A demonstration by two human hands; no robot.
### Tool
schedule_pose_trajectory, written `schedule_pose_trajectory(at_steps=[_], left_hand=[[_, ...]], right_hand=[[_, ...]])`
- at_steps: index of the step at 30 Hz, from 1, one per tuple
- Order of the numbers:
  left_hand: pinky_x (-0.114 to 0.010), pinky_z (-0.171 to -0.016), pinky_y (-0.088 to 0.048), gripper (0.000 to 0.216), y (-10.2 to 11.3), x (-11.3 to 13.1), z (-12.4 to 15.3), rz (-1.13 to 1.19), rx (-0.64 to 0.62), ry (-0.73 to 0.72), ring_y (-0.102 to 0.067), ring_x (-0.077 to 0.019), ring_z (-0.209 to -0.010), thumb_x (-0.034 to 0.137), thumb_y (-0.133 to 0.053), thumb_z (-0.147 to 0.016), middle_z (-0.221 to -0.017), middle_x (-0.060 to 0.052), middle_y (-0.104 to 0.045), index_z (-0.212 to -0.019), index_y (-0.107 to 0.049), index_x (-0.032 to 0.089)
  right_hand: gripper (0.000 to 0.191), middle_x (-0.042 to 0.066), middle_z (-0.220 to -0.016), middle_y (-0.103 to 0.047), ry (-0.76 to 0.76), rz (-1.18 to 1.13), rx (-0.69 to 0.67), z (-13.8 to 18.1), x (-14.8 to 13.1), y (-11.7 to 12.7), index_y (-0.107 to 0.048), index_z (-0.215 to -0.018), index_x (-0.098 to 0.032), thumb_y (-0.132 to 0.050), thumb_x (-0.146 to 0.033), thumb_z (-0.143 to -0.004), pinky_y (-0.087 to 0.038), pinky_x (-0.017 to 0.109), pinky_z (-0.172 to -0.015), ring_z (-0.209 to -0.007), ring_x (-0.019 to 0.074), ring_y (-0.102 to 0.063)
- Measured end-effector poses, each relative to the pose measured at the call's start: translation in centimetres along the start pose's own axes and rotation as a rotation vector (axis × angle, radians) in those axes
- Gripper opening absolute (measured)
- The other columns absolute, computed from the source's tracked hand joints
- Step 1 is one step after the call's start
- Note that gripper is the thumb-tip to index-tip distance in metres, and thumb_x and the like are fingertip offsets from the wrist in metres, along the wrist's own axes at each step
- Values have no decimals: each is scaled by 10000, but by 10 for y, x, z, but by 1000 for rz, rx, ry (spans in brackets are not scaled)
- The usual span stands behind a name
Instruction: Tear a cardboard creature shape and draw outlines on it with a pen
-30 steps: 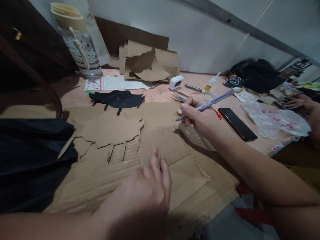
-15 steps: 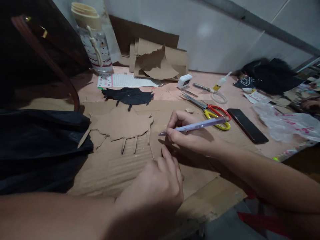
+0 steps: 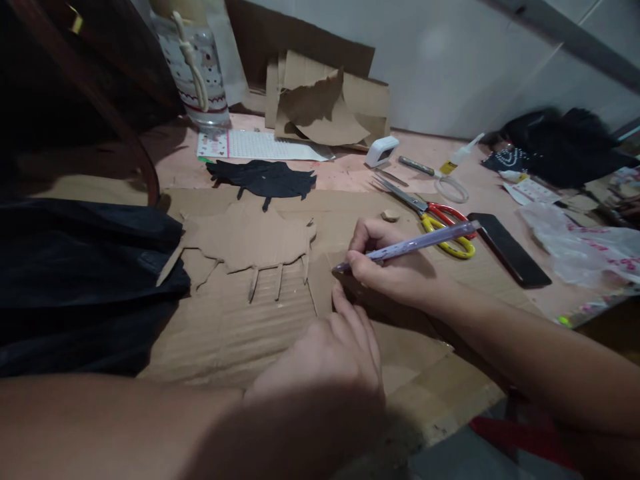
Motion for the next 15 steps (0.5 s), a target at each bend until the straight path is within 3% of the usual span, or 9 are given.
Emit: schedule_pose_trajectory(at_steps=[15], left_hand=[[-267,-438,-428,403,2,-1,-2,-10,-6,-5,-662,-207,-552,245,-596,-957,-1047,-341,-747,-1182,-715,-68]], right_hand=[[162,-51,-651,-553,53,-7,-48,0,-3,0,-498,-761,-226,-621,-210,-865,-329,241,-487,-555,106,-470]])
Point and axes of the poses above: each hand's wrist, its own z-axis away from the middle knuckle, its own y-axis out of the back of the hand, x = y × z, the point moved 5 cm from there along -z, towards the middle knuckle
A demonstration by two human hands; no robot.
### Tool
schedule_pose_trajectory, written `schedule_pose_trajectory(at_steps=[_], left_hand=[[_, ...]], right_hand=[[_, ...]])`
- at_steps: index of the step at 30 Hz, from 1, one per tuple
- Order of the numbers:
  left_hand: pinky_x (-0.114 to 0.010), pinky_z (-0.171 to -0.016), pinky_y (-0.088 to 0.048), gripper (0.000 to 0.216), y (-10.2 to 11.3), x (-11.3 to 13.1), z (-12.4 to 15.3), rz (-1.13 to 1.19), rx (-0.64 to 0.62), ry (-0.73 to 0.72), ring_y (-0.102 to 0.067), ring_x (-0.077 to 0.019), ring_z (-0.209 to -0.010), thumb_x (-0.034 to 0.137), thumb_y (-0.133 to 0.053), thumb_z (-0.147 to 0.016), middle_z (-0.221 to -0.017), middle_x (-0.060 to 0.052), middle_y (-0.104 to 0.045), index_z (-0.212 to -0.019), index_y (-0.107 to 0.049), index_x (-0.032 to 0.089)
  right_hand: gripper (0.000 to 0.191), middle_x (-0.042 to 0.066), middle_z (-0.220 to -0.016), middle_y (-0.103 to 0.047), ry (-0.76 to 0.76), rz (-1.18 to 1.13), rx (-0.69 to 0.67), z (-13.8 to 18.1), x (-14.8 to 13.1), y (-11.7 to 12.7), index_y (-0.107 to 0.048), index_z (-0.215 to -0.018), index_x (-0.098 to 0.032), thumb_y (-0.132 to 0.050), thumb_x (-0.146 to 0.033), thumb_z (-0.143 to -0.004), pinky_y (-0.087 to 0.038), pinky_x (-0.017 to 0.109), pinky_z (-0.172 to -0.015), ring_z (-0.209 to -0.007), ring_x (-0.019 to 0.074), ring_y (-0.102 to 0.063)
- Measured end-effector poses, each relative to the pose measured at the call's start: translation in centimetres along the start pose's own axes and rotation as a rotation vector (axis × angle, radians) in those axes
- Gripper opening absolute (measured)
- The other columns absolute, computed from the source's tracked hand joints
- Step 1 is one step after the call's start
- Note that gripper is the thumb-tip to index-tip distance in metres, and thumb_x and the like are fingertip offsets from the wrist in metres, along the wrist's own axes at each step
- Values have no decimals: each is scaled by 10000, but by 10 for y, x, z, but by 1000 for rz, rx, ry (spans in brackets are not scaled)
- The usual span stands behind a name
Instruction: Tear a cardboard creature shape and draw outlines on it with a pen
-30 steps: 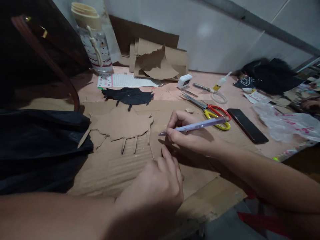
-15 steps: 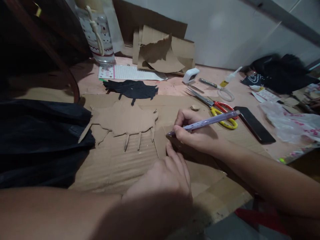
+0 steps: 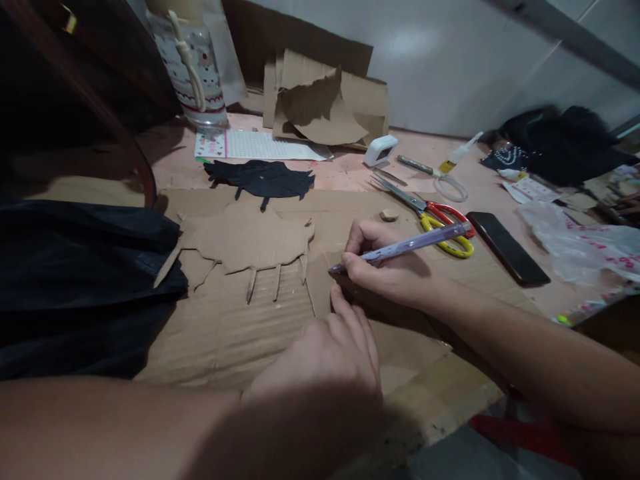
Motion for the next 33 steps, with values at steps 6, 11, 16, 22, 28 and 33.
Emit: schedule_pose_trajectory(at_steps=[6,11,16,22,28,33], left_hand=[[-275,-450,-447,427,-1,1,1,1,-3,0,-683,-228,-592,262,-593,-954,-1071,-347,-738,-1186,-707,-77],[-293,-470,-452,436,-2,1,1,8,-10,24,-689,-238,-626,264,-596,-950,-1101,-341,-735,-1211,-696,-71],[-287,-467,-447,420,-3,1,1,12,-5,23,-688,-237,-618,253,-598,-945,-1081,-334,-743,-1203,-706,-62],[-277,-450,-427,436,-4,4,2,28,-31,17,-642,-204,-561,248,-613,-935,-1076,-329,-748,-1224,-692,-69],[-267,-445,-435,447,-3,2,2,38,-7,24,-661,-213,-572,258,-623,-927,-1037,-330,-755,-1208,-699,-81],[-266,-440,-436,445,-2,2,3,14,5,15,-658,-206,-558,253,-611,-928,-1085,-364,-727,-1206,-700,-82]], right_hand=[[168,-50,-647,-567,-11,-14,-9,-1,2,0,-510,-767,-222,-639,-226,-874,-344,222,-483,-557,104,-508],[170,-43,-652,-614,-62,-88,-38,0,4,-4,-517,-790,-223,-644,-253,-899,-390,208,-483,-570,114,-583],[184,-37,-657,-644,-88,-165,-71,2,6,-7,-517,-813,-226,-651,-293,-919,-437,211,-499,-583,127,-631],[200,-18,-707,-666,-85,-168,-67,2,9,-8,-531,-830,-221,-671,-334,-917,-466,225,-522,-630,140,-656],[198,-8,-729,-705,-100,-224,-95,3,5,-10,-537,-851,-220,-670,-343,-932,-503,245,-544,-640,151,-686],[190,-9,-703,-680,-2,-118,168,5,-14,13,-547,-818,-229,-686,-314,-915,-497,266,-555,-632,153,-668]])
Point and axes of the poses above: each hand's wrist, its own z-axis away from the middle knuckle, its own y-axis out of the back of the hand, x = y × z, the point moved 5 cm from there along -z, towards the middle knuckle
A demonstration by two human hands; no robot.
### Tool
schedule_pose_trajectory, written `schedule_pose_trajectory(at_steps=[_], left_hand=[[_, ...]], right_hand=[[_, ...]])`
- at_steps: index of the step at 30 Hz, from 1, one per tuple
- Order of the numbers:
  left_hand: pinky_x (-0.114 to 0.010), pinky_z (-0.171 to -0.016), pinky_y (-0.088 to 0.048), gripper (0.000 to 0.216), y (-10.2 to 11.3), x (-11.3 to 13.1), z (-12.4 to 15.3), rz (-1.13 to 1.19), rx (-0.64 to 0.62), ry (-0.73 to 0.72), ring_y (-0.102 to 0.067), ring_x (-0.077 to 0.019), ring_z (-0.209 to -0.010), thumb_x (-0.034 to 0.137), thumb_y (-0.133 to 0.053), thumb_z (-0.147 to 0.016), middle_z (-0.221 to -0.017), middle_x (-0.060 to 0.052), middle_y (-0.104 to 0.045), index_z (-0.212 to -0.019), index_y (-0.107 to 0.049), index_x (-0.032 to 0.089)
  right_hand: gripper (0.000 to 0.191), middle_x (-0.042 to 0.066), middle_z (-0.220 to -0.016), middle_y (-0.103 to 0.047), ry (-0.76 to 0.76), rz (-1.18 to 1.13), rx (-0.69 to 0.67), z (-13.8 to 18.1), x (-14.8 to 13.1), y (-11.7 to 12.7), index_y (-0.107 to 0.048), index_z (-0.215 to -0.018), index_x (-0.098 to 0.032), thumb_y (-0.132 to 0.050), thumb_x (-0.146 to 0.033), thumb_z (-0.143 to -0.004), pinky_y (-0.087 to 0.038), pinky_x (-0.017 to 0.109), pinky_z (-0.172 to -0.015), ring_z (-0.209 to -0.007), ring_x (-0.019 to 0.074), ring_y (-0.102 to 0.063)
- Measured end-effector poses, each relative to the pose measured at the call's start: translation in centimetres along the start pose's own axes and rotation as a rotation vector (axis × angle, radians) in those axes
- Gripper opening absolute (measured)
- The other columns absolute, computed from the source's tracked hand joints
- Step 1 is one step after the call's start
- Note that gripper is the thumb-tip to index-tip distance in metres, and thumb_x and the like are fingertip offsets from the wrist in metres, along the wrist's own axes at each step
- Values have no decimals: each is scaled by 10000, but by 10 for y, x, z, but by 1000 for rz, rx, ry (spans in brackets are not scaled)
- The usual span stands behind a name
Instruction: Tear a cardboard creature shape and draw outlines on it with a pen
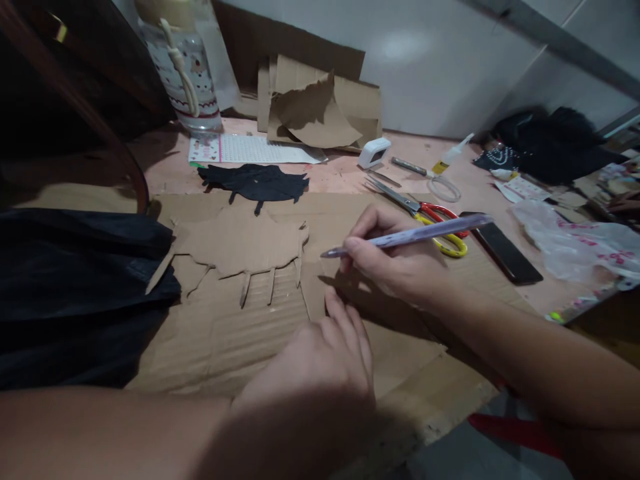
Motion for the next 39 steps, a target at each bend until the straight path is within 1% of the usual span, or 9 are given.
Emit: schedule_pose_trajectory(at_steps=[3,5,10,13,18,23,28,34,39], left_hand=[[-263,-442,-423,455,-1,0,0,2,-5,-4,-633,-184,-535,231,-624,-908,-1127,-381,-705,-1229,-685,-87],[-268,-452,-422,461,-2,0,0,3,0,-7,-629,-184,-540,231,-631,-900,-1131,-374,-709,-1235,-684,-81],[-267,-455,-398,401,0,-1,0,13,27,28,-590,-154,-531,238,-613,-898,-1065,-281,-767,-1165,-739,-33],[-262,-451,-385,371,1,1,1,-3,48,30,-573,-140,-511,248,-597,-908,-1007,-234,-786,-1127,-764,0],[-263,-446,-372,397,-1,6,5,-2,50,-27,-597,-160,-508,238,-598,-901,-1032,-295,-768,-1153,-737,-37],[-267,-455,-389,401,0,7,6,-22,44,-29,-619,-176,-535,196,-580,-895,-1056,-316,-756,-1170,-716,-61],[-264,-452,-391,380,0,5,3,-9,42,-3,-609,-172,-541,208,-559,-920,-1028,-271,-777,-1170,-730,-22],[-259,-456,-404,399,0,5,3,8,8,-34,-634,-183,-569,217,-562,-940,-1005,-282,-773,-1198,-704,-52],[-257,-444,-413,381,2,4,4,33,44,0,-635,-186,-558,217,-562,-945,-955,-267,-777,-1161,-722,-53]], right_hand=[[197,-21,-674,-664,96,6,120,0,-8,14,-538,-800,-244,-681,-299,-923,-515,283,-583,-612,147,-649],[191,-20,-678,-662,105,43,165,0,-8,21,-552,-806,-248,-689,-310,-924,-523,296,-590,-605,147,-638],[154,-23,-669,-625,106,51,200,-1,-5,24,-589,-809,-240,-695,-300,-903,-479,290,-544,-578,140,-577],[119,-12,-703,-640,93,40,149,-3,-4,21,-614,-815,-228,-699,-272,-885,-473,289,-569,-613,142,-579],[39,2,-792,-661,88,-88,29,-3,0,15,-619,-912,-215,-645,-240,-897,-505,285,-626,-700,149,-626],[116,-21,-724,-604,-4,-86,-40,3,4,4,-526,-844,-226,-637,-221,-876,-442,250,-536,-610,126,-570],[152,-35,-663,-582,-60,-49,-178,8,14,-10,-508,-829,-225,-629,-265,-911,-385,229,-483,-554,113,-508],[151,-40,-680,-583,-50,-41,-181,6,20,-14,-527,-820,-219,-643,-260,-908,-396,217,-506,-595,113,-524],[147,-30,-702,-616,-81,-73,-208,5,16,-17,-523,-824,-221,-647,-256,-896,-408,216,-513,-605,118,-555]])
Point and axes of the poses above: each hand's wrist, its own z-axis away from the middle knuckle, its own y-axis out of the back of the hand, x = y × z, the point moved 5 cm from there along -z, towards the middle knuckle
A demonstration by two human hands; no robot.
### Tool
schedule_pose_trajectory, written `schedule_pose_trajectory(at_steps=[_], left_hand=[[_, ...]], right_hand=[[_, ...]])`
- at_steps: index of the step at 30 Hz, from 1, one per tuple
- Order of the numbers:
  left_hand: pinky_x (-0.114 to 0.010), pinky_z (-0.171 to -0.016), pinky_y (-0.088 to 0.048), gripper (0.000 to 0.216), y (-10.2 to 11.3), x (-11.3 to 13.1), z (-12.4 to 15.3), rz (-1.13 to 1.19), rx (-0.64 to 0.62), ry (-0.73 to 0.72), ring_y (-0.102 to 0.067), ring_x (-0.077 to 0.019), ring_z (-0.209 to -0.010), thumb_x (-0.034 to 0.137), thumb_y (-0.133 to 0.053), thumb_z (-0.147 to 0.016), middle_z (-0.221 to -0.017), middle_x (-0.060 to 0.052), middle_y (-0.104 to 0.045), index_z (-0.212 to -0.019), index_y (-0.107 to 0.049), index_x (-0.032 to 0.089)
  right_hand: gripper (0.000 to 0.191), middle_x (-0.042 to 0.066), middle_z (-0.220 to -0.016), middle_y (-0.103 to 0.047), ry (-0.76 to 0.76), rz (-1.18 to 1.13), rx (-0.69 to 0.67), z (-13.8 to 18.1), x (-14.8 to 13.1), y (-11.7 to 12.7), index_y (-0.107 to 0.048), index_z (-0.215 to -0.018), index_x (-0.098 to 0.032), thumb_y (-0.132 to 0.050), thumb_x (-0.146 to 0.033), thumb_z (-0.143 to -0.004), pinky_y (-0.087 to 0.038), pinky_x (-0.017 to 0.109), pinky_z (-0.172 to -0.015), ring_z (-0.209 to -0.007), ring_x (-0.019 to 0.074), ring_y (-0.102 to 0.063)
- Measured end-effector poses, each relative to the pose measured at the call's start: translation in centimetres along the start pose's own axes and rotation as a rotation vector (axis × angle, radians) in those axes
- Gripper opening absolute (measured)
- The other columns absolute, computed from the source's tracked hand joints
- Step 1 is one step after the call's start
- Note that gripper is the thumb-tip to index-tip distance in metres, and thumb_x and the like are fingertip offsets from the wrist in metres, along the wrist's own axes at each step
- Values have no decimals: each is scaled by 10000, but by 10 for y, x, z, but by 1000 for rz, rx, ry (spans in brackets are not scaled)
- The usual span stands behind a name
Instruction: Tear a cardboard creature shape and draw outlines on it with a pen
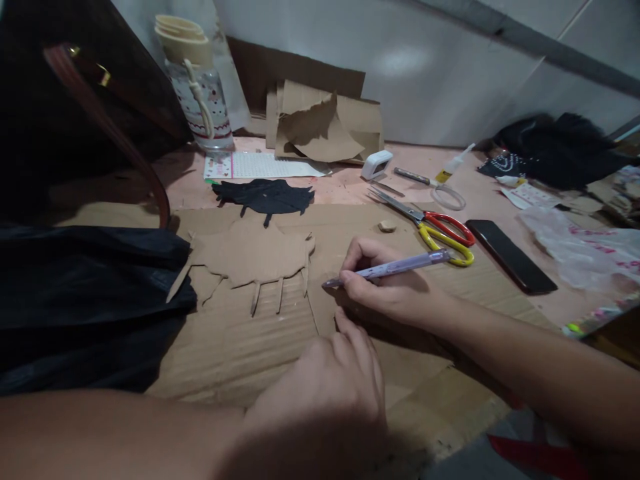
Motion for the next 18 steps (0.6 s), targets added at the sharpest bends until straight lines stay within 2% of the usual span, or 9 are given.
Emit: schedule_pose_trajectory(at_steps=[6,12,15,18], left_hand=[[-222,-415,-388,334,4,-5,-3,-24,7,-33,-588,-146,-492,204,-544,-968,-762,-155,-761,-1138,-750,2],[-190,-375,-355,328,6,-8,-5,-36,-18,-69,-546,-123,-435,177,-518,-967,-615,-78,-684,-1119,-770,33],[-191,-381,-368,335,5,-8,-6,-35,-22,-52,-556,-126,-444,170,-508,-965,-628,-85,-691,-1121,-768,28],[-200,-394,-385,346,5,-6,-5,-35,15,-50,-588,-137,-483,178,-498,-971,-734,-141,-746,-1114,-761,5]], right_hand=[[180,-34,-646,-589,-39,14,5,0,-1,0,-518,-796,-220,-680,-252,-870,-380,218,-469,-540,109,-509],[166,0,-700,-663,-58,-17,-25,1,5,-3,-546,-831,-221,-664,-297,-920,-449,232,-497,-591,137,-614],[173,-1,-713,-676,-66,-26,-24,2,7,-3,-549,-843,-223,-662,-317,-935,-458,229,-498,-598,138,-633],[172,-4,-717,-677,-73,-29,-23,2,5,-3,-544,-842,-223,-667,-310,-926,-466,231,-510,-614,143,-643]])
Point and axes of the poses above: each hand's wrist, its own z-axis away from the middle knuckle, its own y-axis out of the back of the hand, x = y × z, the point moved 5 cm from there along -z, towards the middle knuckle
